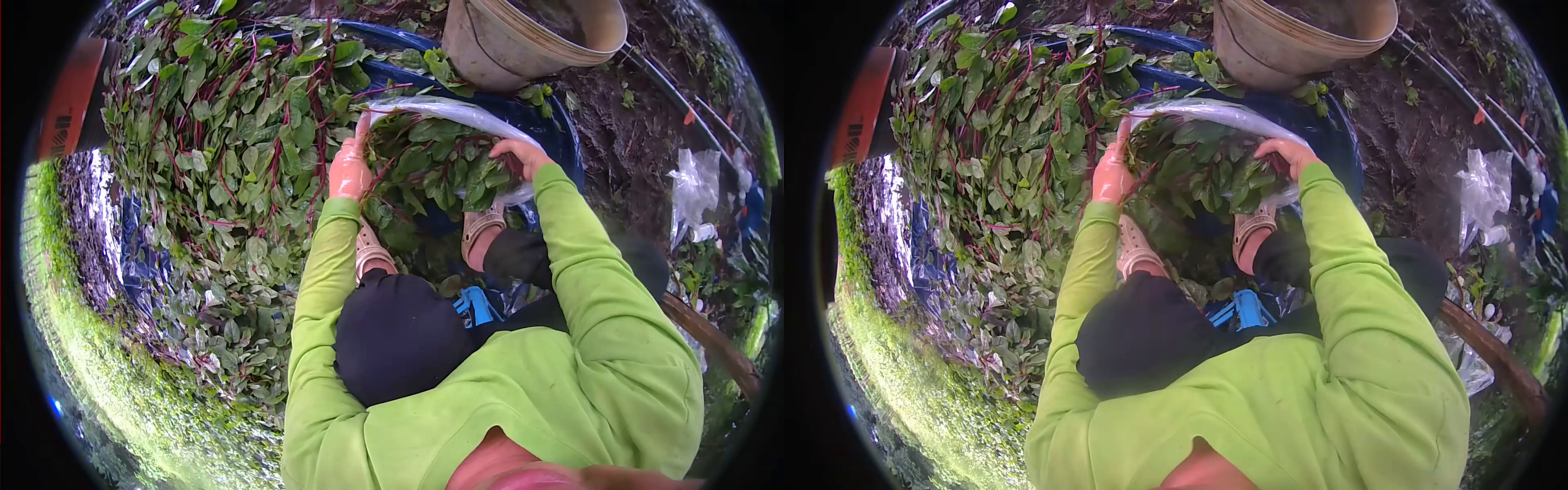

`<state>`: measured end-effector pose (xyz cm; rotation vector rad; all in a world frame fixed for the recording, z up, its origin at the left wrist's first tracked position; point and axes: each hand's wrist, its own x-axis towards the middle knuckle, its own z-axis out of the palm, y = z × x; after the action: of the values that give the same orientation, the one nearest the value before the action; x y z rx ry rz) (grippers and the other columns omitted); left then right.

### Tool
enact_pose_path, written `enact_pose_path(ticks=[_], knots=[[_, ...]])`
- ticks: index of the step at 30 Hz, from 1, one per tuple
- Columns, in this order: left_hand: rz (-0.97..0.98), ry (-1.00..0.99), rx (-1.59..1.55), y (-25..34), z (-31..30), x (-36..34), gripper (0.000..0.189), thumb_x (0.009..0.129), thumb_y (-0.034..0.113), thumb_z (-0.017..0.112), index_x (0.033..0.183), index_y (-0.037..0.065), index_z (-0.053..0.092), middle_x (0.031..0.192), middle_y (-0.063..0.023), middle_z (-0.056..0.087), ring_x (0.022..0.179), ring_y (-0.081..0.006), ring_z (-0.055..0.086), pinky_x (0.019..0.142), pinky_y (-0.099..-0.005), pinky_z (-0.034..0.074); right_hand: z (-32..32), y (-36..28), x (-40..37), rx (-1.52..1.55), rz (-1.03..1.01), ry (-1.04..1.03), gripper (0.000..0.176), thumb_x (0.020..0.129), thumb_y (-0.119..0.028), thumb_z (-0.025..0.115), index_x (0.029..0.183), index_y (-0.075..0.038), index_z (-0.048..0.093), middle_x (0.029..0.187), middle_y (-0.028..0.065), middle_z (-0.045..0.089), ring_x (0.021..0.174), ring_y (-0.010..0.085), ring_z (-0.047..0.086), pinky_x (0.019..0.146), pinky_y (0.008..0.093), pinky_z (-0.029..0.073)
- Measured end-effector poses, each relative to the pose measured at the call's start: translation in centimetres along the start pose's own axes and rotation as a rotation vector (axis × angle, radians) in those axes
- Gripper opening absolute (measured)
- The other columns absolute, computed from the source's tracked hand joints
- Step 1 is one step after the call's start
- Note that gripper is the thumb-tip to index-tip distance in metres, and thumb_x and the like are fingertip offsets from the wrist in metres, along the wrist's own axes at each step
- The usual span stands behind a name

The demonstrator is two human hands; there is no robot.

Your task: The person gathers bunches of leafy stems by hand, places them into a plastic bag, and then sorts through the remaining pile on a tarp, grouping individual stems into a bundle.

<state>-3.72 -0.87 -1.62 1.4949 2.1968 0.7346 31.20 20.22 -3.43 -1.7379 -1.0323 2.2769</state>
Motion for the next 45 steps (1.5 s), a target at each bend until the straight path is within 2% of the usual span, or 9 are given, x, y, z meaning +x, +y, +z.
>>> enact_pose_path(ticks=[9, 11, 14, 17, 23, 26, 33, 39, 45], knots=[[0.071, -0.254, -0.407, 2.8, 2.3, -2.5, 0.095, 0.078, -0.004, 0.055, 0.165, 0.027, 0.031, 0.121, -0.0297, 0.056, 0.116, -0.0502, 0.056, 0.106, -0.0466, 0.044, 0.4, -2.8, -2.1, 0.673, -0.125, 0.062, 0.018, 0.08, -0.011, 0.079, 0.096, -0.004, 0.073, 0.09, 0.0105, 0.076, 0.081, 0.0283, 0.074, 0.08, 0.05, 0.065], [0.026, -0.305, -0.498, 3.6, 0.9, -1.8, 0.088, 0.079, -0.003, 0.058, 0.16, 0.027, 0.044, 0.134, -0.0183, 0.057, 0.124, -0.0312, 0.059, 0.106, -0.0357, 0.046, 0.9, -2.2, -1.4, 0.687, -0.121, 0.078, 0.016, 0.08, -0.008, 0.079, 0.095, -0.004, 0.073, 0.092, 0.0111, 0.076, 0.086, 0.0291, 0.074, 0.083, 0.0467, 0.063], [-0.062, -0.269, -0.676, 4.1, -2.3, 1.1, 0.071, 0.081, -0.002, 0.054, 0.146, 0.025, 0.063, 0.126, -0.0176, 0.061, 0.108, -0.0276, 0.061, 0.099, -0.0334, 0.048, 0.0, -0.2, -1.5, -0.3, -0.426, 0.352, 0.04, 0.072, -0.019, 0.085, 0.107, -0.002, 0.074, 0.1, 0.0114, 0.076, 0.092, 0.0266, 0.072, 0.087, 0.0364, 0.057], [-0.236, -0.758, -0.568, 4.2, -4.8, 4.5, 0.067, 0.084, -0.002, 0.055, 0.149, 0.013, 0.059, 0.139, -0.0233, 0.057, 0.116, -0.0288, 0.062, 0.101, -0.0344, 0.047, -2.7, -1.1, -1.8, -0.902, -0.515, 0.438, 0.059, 0.063, -0.025, 0.088, 0.116, -0.002, 0.075, 0.104, 0.0112, 0.076, 0.093, 0.0247, 0.071, 0.086, 0.0351, 0.054], [-0.026, -0.451, -0.206, 7.4, -5.8, 5.0, 0.086, 0.081, 0.002, 0.061, 0.161, -0.002, 0.029, 0.161, -0.0271, 0.039, 0.152, -0.0346, 0.037, 0.123, -0.0347, 0.03, -7.0, -2.4, -1.4, -0.368, -0.095, 0.157, 0.054, 0.068, -0.024, 0.09, 0.117, -0.004, 0.076, 0.117, 0.0148, 0.075, 0.104, 0.0233, 0.068, 0.09, 0.0358, 0.051], [-0.027, -0.567, -0.176, 8.4, -2.8, 5.8, 0.098, 0.076, -0.003, 0.065, 0.163, -0.002, 0.02, 0.165, -0.0275, 0.033, 0.156, -0.0346, 0.029, 0.124, -0.0336, 0.026, -5.6, -1.5, -2.0, -1.06, -0.343, 0.482, 0.077, 0.061, -0.02, 0.094, 0.132, -0.005, 0.068, 0.114, 0.012, 0.075, 0.099, 0.0233, 0.07, 0.086, 0.0387, 0.055], [0.005, -0.446, -0.254, 12.0, -2.1, 7.3, 0.113, 0.07, -0.002, 0.069, 0.167, 0.008, 0.012, 0.163, -0.0301, 0.035, 0.153, -0.0381, 0.034, 0.121, -0.0343, 0.03, -0.1, -8.8, -5.9, -1.698, 0.059, 0.108, 0.055, 0.058, -0.013, 0.092, 0.109, -0.001, 0.077, 0.102, 0.0196, 0.077, 0.095, 0.0331, 0.075, 0.086, 0.0468, 0.058], [0.042, -0.353, -0.298, 10.7, -1.1, 6.7, 0.112, 0.073, 0.002, 0.074, 0.167, 0.015, 0.014, 0.156, -0.0367, 0.04, 0.145, -0.0497, 0.042, 0.118, -0.0444, 0.038, 8.4, -7.4, -8.5, -1.683, -0.284, 0.28, 0.04, 0.078, -0.033, 0.084, 0.101, -0.001, 0.079, 0.105, 0.023, 0.075, 0.102, 0.0401, 0.073, 0.089, 0.0486, 0.057], [0.003, -0.242, -0.071, 12.3, -2.7, 4.1, 0.074, 0.081, 0.014, 0.075, 0.152, 0.016, 0.053, 0.162, -0.033, 0.031, 0.142, -0.0464, 0.045, 0.119, -0.0416, 0.037, 6.3, 0.2, -1.7, -1.343, -0.52, 0.483, 0.041, 0.084, -0.041, 0.08, 0.1, -0.003, 0.077, 0.106, 0.0202, 0.076, 0.095, 0.0364, 0.074, 0.085, 0.0474, 0.058]])
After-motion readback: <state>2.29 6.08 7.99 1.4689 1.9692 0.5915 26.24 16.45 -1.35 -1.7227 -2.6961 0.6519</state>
